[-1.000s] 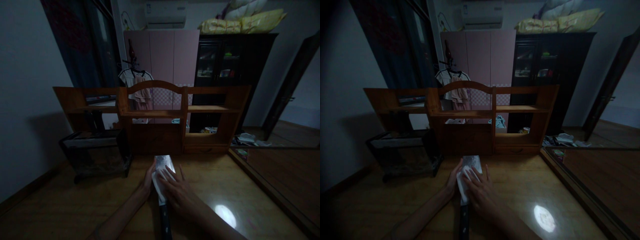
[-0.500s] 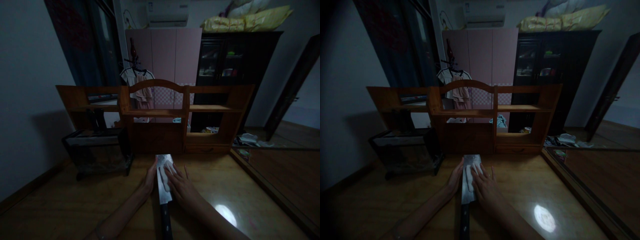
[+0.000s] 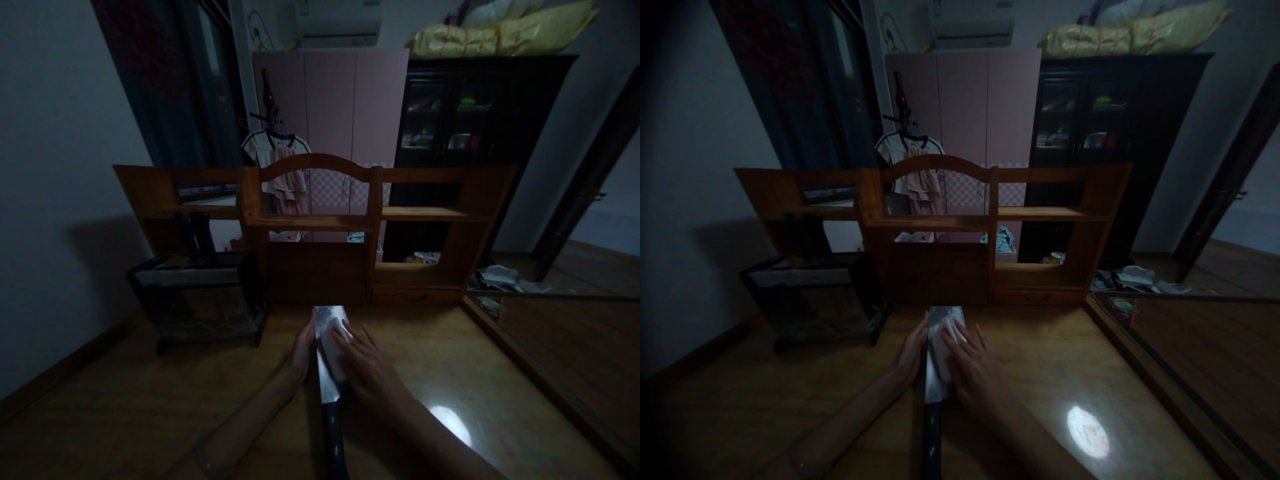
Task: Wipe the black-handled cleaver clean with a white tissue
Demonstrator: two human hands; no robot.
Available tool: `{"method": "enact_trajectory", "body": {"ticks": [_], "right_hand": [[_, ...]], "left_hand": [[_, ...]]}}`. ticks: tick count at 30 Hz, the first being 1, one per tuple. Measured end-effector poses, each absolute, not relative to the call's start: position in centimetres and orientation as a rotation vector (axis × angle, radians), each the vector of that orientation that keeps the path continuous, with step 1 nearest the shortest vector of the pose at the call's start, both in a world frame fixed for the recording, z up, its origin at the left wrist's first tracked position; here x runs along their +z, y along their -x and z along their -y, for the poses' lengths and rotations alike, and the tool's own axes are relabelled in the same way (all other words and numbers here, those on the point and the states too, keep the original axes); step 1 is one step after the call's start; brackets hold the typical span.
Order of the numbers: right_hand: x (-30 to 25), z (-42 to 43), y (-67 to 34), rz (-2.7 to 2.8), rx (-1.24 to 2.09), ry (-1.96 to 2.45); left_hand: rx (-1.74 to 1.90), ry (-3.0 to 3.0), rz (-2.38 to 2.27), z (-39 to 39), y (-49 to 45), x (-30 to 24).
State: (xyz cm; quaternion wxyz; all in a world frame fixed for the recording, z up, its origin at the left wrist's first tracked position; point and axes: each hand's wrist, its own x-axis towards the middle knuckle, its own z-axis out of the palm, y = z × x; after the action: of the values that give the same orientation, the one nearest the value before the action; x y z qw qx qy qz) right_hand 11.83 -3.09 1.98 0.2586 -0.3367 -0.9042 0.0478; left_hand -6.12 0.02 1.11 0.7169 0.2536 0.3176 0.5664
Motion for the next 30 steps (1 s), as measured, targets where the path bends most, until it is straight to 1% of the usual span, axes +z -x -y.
{"method": "enact_trajectory", "body": {"ticks": [3, 7, 13, 26, 28, 30], "right_hand": [[2.8, 3.9, -11.5, 2.564, 0.232, 0.799], [3.2, 4.3, -11.2, 2.614, 0.306, 0.823], [2.4, 3.5, -11.5, 2.539, 0.247, 1.002], [0.5, 2.2, -12.0, 2.321, 0.1, 1.338], [0.4, 2.1, -12.3, 2.285, 0.065, 1.334], [0.6, 2.1, -12.4, 2.283, 0.057, 1.235]], "left_hand": [[1.193, -0.548, -0.722, -0.2, 6.5, 0.4], [1.193, -0.569, -0.697, -0.2, 6.6, 0.2], [1.304, -0.521, -0.646, -0.1, 6.0, 1.0], [1.268, -0.634, -0.598, 0.3, 5.9, 1.6], [1.261, -0.655, -0.59, 0.3, 5.9, 1.6], [1.258, -0.662, -0.587, 0.1, 5.9, 1.3]]}}
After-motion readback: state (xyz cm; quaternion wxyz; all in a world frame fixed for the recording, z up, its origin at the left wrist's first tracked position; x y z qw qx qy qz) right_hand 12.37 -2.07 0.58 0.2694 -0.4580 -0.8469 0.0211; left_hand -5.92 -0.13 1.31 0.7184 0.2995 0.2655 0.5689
